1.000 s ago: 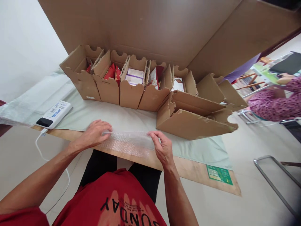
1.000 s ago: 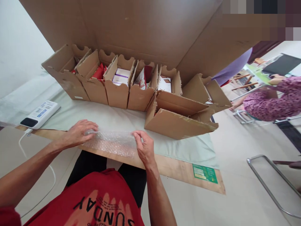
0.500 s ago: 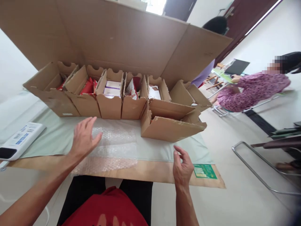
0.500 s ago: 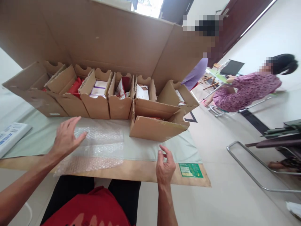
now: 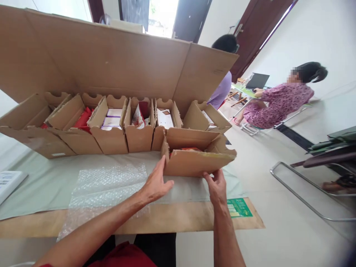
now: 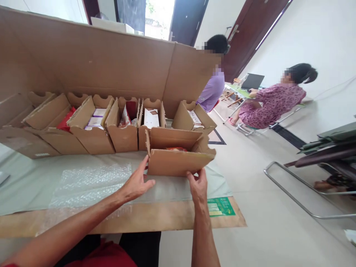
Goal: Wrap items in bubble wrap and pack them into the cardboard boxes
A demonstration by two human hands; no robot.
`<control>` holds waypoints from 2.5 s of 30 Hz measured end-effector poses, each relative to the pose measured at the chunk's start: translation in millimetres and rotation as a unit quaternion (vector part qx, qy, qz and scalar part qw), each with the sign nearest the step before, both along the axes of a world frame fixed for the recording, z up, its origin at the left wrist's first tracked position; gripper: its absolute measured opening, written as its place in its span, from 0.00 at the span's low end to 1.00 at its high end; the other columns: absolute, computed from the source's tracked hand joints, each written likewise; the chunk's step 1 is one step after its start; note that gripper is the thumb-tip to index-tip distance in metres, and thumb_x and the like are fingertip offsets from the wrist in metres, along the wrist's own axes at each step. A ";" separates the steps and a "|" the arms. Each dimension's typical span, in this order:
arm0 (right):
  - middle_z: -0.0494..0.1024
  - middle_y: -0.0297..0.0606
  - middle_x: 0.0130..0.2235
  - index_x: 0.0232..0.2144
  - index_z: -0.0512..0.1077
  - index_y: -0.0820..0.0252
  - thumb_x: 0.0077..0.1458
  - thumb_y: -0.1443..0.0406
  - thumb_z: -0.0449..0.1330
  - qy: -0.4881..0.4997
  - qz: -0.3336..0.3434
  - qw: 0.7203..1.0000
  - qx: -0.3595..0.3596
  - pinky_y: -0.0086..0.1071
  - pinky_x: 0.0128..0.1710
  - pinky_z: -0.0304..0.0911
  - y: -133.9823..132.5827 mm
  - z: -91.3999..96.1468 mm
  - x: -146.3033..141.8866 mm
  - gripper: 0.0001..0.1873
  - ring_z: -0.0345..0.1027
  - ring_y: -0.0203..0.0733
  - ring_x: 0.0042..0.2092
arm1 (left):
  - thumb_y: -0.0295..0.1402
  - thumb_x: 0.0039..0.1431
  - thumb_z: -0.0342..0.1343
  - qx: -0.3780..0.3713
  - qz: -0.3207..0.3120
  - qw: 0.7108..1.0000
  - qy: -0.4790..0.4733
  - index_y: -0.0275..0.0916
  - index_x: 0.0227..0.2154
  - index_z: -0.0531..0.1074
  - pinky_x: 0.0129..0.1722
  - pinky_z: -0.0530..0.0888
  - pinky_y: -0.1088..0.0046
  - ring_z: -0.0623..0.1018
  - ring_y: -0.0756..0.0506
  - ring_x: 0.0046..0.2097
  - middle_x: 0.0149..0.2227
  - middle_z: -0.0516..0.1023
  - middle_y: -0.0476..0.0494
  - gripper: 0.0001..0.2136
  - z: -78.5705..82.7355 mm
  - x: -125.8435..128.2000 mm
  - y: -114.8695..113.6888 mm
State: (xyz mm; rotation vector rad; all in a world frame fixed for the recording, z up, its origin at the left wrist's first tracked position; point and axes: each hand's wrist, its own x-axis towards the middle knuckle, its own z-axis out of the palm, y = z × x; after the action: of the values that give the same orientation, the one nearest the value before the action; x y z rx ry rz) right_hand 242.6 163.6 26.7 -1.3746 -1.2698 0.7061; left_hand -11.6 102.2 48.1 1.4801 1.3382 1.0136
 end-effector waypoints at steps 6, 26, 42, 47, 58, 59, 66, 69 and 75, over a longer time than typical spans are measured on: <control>0.74 0.39 0.43 0.44 0.68 0.59 0.40 0.53 0.68 -0.004 -0.061 0.998 -0.010 0.42 0.43 0.68 3.2 -3.3 34.7 0.30 0.69 0.49 0.47 | 0.33 0.50 0.59 0.013 -0.056 0.997 0.047 0.33 0.72 0.44 0.69 0.60 0.48 0.55 0.31 0.72 0.73 0.49 0.28 0.47 13.2 24.7 4.5; 0.69 0.51 0.65 0.59 0.71 0.62 0.66 0.61 0.57 -0.459 0.350 0.808 0.120 0.50 0.61 0.58 -99.0 -17.3 -214.5 0.22 0.59 0.57 0.66 | 0.33 0.63 0.53 0.088 0.062 0.868 0.484 0.36 0.57 0.73 0.65 0.62 0.41 0.67 0.30 0.67 0.64 0.70 0.31 0.20 -32.4 -177.3 -152.8; 0.77 0.47 0.58 0.50 0.76 0.57 0.62 0.75 0.52 -0.419 0.424 0.787 0.157 0.50 0.55 0.63 -146.7 -2.9 -166.3 0.20 0.68 0.53 0.60 | 0.45 0.61 0.57 0.083 0.051 0.894 0.437 0.39 0.56 0.73 0.66 0.60 0.42 0.65 0.29 0.67 0.65 0.69 0.30 0.24 -25.5 -211.8 -192.0; 0.83 0.41 0.44 0.41 0.76 0.55 0.67 0.71 0.52 -0.322 0.382 0.850 0.167 0.45 0.48 0.66 -154.2 0.0 -159.5 0.13 0.76 0.47 0.46 | 0.51 0.52 0.65 0.076 -0.002 0.900 0.430 0.41 0.60 0.70 0.67 0.56 0.38 0.63 0.28 0.69 0.67 0.65 0.30 0.34 -15.6 -207.9 -193.5; 0.82 0.38 0.38 0.48 0.75 0.56 0.63 0.58 0.59 -0.105 0.292 0.949 -0.053 0.38 0.44 0.72 -153.1 18.1 -137.8 0.14 0.77 0.44 0.40 | 0.38 0.59 0.51 -0.035 0.140 0.960 0.240 0.42 0.44 0.79 0.51 0.78 0.62 0.82 0.40 0.49 0.46 0.84 0.44 0.15 1.2 -197.4 -178.3; 0.82 0.40 0.42 0.53 0.73 0.56 0.61 0.57 0.62 -0.106 0.300 0.946 -0.060 0.40 0.47 0.72 -150.4 16.8 -137.0 0.20 0.77 0.46 0.44 | 0.39 0.58 0.52 -0.053 0.159 0.959 0.227 0.42 0.44 0.79 0.47 0.79 0.65 0.82 0.41 0.47 0.45 0.85 0.45 0.15 2.1 -196.6 -175.3; 0.81 0.37 0.36 0.62 0.64 0.60 0.60 0.59 0.59 -0.106 0.272 0.953 -0.083 0.39 0.43 0.71 -129.4 -4.2 -146.4 0.30 0.75 0.43 0.38 | 0.43 0.55 0.55 -0.083 0.232 0.944 0.219 0.40 0.51 0.75 0.35 0.75 0.70 0.79 0.45 0.34 0.37 0.82 0.46 0.23 -0.1 -198.2 -162.8; 0.80 0.37 0.35 0.62 0.65 0.61 0.58 0.59 0.58 -0.174 0.232 0.954 -0.080 0.40 0.42 0.69 -120.4 -13.0 -156.7 0.30 0.73 0.44 0.36 | 0.42 0.55 0.54 -0.087 0.253 0.927 0.264 0.39 0.56 0.72 0.37 0.75 0.68 0.76 0.46 0.30 0.38 0.81 0.46 0.26 -4.2 -201.9 -154.0; 0.79 0.46 0.44 0.62 0.64 0.61 0.60 0.56 0.56 -0.322 0.181 0.929 0.001 0.45 0.44 0.65 -110.0 -20.7 -155.1 0.30 0.72 0.49 0.40 | 0.39 0.58 0.53 -0.035 0.256 0.882 0.394 0.35 0.57 0.69 0.48 0.74 0.60 0.78 0.37 0.44 0.40 0.79 0.38 0.25 -15.0 -203.9 -140.0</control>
State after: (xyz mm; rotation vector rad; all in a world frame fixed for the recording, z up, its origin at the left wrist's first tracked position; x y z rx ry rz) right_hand 87.5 53.6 6.0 -1.4390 -2.0828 0.5034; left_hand -215.5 -37.8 33.1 1.5841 2.4182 0.6463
